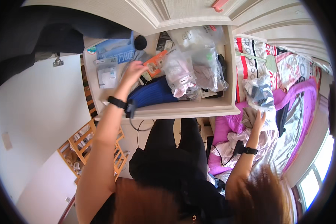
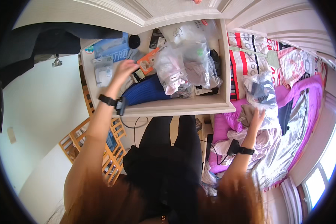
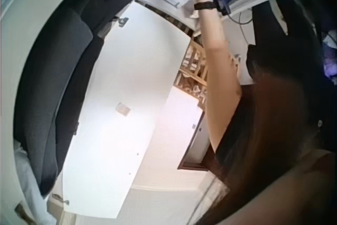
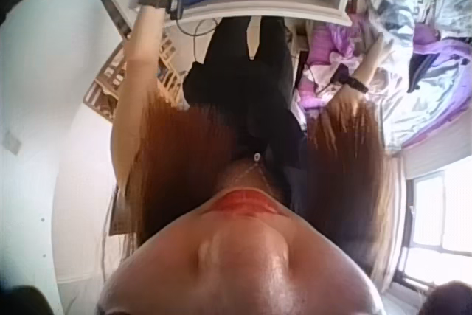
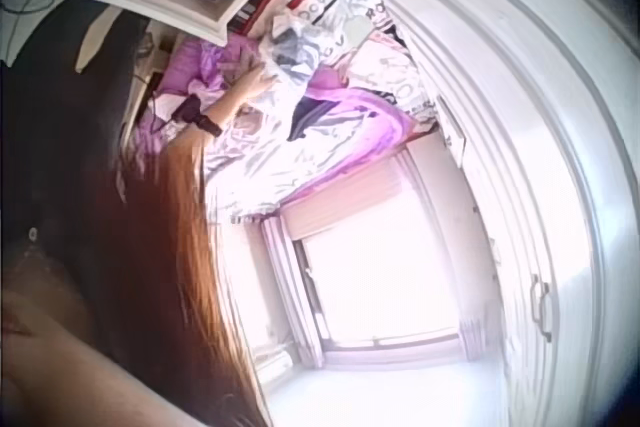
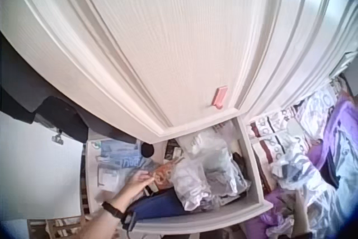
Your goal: Cleaning the surfaces of a wardrobe and organizing items inside drawers and shelves.
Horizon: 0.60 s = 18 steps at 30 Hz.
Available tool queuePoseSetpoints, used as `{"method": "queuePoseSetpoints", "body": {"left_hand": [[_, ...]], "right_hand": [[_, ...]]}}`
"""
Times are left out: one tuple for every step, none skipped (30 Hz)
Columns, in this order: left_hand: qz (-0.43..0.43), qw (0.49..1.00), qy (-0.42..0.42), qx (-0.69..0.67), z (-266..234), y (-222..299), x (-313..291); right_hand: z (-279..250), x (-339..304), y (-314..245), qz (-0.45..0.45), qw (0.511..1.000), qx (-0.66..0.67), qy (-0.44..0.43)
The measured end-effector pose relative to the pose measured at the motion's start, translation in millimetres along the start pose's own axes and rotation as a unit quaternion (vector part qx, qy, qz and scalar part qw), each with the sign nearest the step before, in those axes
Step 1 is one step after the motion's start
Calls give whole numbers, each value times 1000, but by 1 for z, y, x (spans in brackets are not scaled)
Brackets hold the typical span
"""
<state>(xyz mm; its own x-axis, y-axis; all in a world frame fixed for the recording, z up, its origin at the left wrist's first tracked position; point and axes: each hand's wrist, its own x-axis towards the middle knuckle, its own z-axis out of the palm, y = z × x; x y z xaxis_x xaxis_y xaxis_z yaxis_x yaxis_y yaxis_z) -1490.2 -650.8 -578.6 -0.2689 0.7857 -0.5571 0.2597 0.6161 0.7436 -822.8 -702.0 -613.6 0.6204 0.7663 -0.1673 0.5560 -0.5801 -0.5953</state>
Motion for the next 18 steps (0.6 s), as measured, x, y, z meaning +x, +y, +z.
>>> {"method": "queuePoseSetpoints", "body": {"left_hand": [[-49,999,-5,-16,10,5,-10],[-75,990,-79,-88,35,33,-15],[-100,972,-145,-156,53,55,-20],[-4,993,-86,-79,70,42,-16],[93,995,-30,-4,91,24,-9],[122,991,-13,61,105,14,-10],[148,980,6,130,111,6,-15],[163,954,46,247,118,11,-22],[166,955,39,243,123,16,-24],[177,964,25,198,126,20,-26],[181,970,21,160,122,22,-30],[167,980,42,98,116,31,-39],[164,980,46,100,114,25,-42],[192,978,55,53,113,19,-43],[218,974,65,7,109,13,-49],[91,974,-19,-208,99,35,-63],[33,949,-44,-311,102,40,-71],[7,944,-66,-325,99,54,-82]], "right_hand": [[22,-41,-103,1,994,28,-109],[20,-63,-155,-42,988,9,-148],[27,-87,-200,-51,980,27,-191],[37,-108,-242,-122,964,-25,-234],[49,-133,-272,-117,956,-31,-268],[69,-148,-281,-194,926,-83,-313],[84,-170,-311,-137,892,-146,-405],[102,-183,-307,-158,864,-160,-450],[118,-190,-310,-166,813,-173,-531],[142,-191,-291,-192,758,-175,-598],[154,-202,-287,-194,754,-173,-604],[166,-215,-291,-97,769,-16,-632],[173,-223,-296,5,757,140,-638],[171,-223,-299,51,743,188,-640],[165,-228,-304,52,739,188,-644],[158,-234,-306,84,750,240,-611],[149,-240,-307,116,757,289,-574],[140,-244,-311,158,759,307,-552]]}}
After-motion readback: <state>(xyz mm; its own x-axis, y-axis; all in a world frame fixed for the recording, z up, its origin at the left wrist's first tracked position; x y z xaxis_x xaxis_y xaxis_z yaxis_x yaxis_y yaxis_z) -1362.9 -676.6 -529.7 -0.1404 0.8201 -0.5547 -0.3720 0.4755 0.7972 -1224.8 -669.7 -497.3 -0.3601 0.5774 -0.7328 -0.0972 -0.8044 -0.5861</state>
